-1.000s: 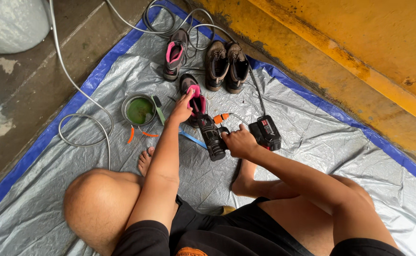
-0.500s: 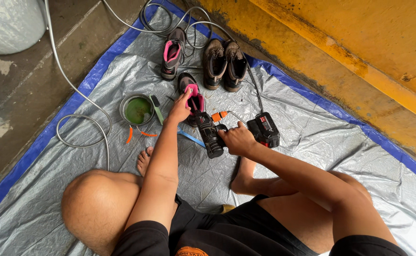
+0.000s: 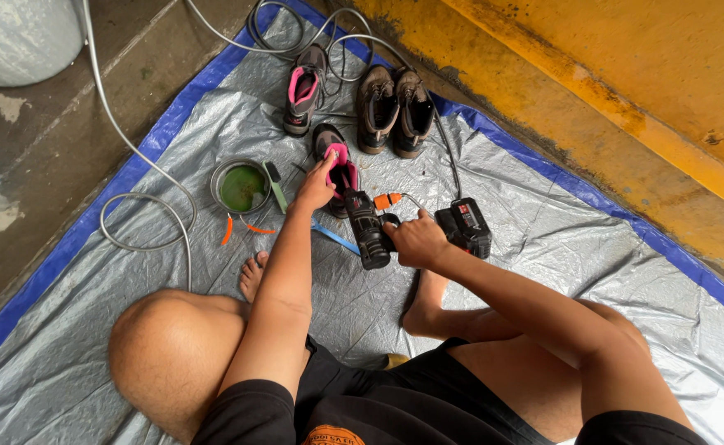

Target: The person sits on a tarp and uses a cordless drill with a brush attachment to scrub the exterior of a hiking shoe. They rotate the shoe to clean different areas, including the toe, sides, and sole, while holding the shoe steady with their other hand.

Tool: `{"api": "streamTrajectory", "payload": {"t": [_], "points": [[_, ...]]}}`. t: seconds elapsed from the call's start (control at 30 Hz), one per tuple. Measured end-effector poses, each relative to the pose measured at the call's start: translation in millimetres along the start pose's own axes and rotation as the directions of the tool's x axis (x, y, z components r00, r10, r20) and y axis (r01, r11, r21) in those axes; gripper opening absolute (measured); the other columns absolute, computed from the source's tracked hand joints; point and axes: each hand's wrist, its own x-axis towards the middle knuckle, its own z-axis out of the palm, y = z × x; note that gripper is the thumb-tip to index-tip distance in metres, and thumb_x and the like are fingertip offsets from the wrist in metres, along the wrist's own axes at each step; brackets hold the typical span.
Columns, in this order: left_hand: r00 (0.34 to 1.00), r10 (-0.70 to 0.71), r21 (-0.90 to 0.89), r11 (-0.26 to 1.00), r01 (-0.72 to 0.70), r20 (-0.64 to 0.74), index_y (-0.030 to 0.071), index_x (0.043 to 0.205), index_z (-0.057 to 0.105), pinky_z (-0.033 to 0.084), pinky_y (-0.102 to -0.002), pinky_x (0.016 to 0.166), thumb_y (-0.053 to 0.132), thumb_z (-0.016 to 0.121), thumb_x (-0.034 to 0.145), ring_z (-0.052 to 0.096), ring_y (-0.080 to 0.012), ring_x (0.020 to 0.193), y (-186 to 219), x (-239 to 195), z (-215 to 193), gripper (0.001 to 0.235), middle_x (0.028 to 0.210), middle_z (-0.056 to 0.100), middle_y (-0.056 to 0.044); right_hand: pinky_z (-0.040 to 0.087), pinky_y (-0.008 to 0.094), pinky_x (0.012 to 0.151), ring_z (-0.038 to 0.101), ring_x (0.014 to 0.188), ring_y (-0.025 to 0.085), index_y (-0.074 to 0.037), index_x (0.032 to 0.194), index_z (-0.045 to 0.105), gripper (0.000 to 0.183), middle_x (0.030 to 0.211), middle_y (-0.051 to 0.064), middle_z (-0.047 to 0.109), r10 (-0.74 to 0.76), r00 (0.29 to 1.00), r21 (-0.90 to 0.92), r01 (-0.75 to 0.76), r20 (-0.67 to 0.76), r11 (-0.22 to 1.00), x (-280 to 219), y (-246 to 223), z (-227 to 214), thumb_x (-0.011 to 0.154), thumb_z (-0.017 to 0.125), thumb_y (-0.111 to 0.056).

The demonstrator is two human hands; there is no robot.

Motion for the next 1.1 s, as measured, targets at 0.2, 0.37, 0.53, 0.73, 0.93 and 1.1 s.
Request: {"api": "streamTrajectory", "payload": {"t": [0.2, 0.37, 0.53, 0.73, 0.93, 1.1], "points": [[1.000, -0.017, 0.014, 1.000, 0.017, 0.008, 0.027, 0.178, 0.026, 0.041, -0.053, 0.131, 0.007, 0.072, 0.096, 0.043, -0.0387, 0.160, 8, -7, -7, 0.096, 0.172, 0.045, -0.018, 0.038, 0.055, 0.105, 0.080, 0.092, 0.037, -0.016, 0.138, 0.056, 0.049, 0.097, 0.017, 0.079, -0.013, 0.999, -0.070, 0.011, -0.030, 0.998, 9, 0, 26, 0.089, 0.053, -0.016], [0.999, -0.033, -0.019, 0.999, 0.033, 0.000, 0.028, 0.178, 0.028, 0.040, -0.052, 0.131, 0.007, 0.072, 0.097, 0.042, -0.0364, 0.161, 7, -6, -6, 0.095, 0.173, 0.045, -0.016, 0.039, 0.055, 0.106, 0.081, 0.093, 0.037, -0.017, 0.142, 0.058, 0.057, 0.097, 0.015, 0.080, -0.020, 1.000, -0.015, 0.020, -0.014, 1.000, 0, 7, 4, 0.085, 0.053, -0.017], [1.000, -0.029, -0.046, 0.999, 0.028, -0.009, 0.031, 0.177, 0.030, 0.040, -0.051, 0.131, 0.007, 0.074, 0.095, 0.043, -0.0333, 0.161, 3, 1, -1, 0.096, 0.171, 0.048, -0.013, 0.039, 0.054, 0.104, 0.081, 0.093, 0.037, -0.017, 0.139, 0.059, 0.053, 0.097, 0.015, 0.080, 0.008, 1.000, -0.032, -0.008, -0.019, 0.999, -5, 5, -5, 0.087, 0.053, -0.017], [0.999, -0.029, -0.072, 0.997, 0.027, -0.031, 0.032, 0.176, 0.034, 0.041, -0.052, 0.131, 0.004, 0.074, 0.093, 0.045, -0.0327, 0.160, 7, 4, 1, 0.096, 0.170, 0.050, -0.013, 0.042, 0.053, 0.103, 0.082, 0.093, 0.038, -0.018, 0.135, 0.062, 0.050, 0.096, 0.016, 0.081, 0.024, 1.000, 0.020, -0.024, -0.002, 1.000, -14, 10, -12, 0.086, 0.054, -0.019], [0.994, -0.072, -0.045, 0.997, 0.068, -0.085, 0.030, 0.172, 0.041, 0.046, -0.055, 0.126, 0.010, 0.065, 0.101, 0.054, -0.0377, 0.152, 12, 4, -1, 0.078, 0.161, 0.058, -0.016, 0.043, 0.050, 0.102, 0.082, 0.093, 0.032, -0.020, 0.143, 0.062, 0.059, 0.096, 0.014, 0.081, -0.063, 0.997, -0.033, 0.061, -0.054, 0.998, -8, 17, -4, 0.084, 0.055, -0.020], [0.967, -0.225, 0.040, 0.972, 0.231, -0.124, 0.035, 0.145, 0.039, 0.055, -0.056, 0.112, 0.037, 0.058, 0.110, 0.068, -0.0377, 0.133, 15, 18, 4, 0.040, 0.139, 0.070, -0.013, 0.041, 0.051, 0.102, 0.082, 0.090, 0.032, -0.021, 0.138, 0.063, 0.054, 0.095, 0.013, 0.081, 0.010, 0.997, -0.051, -0.014, -0.077, 0.999, -3, 19, -1, 0.084, 0.056, -0.021]]}}
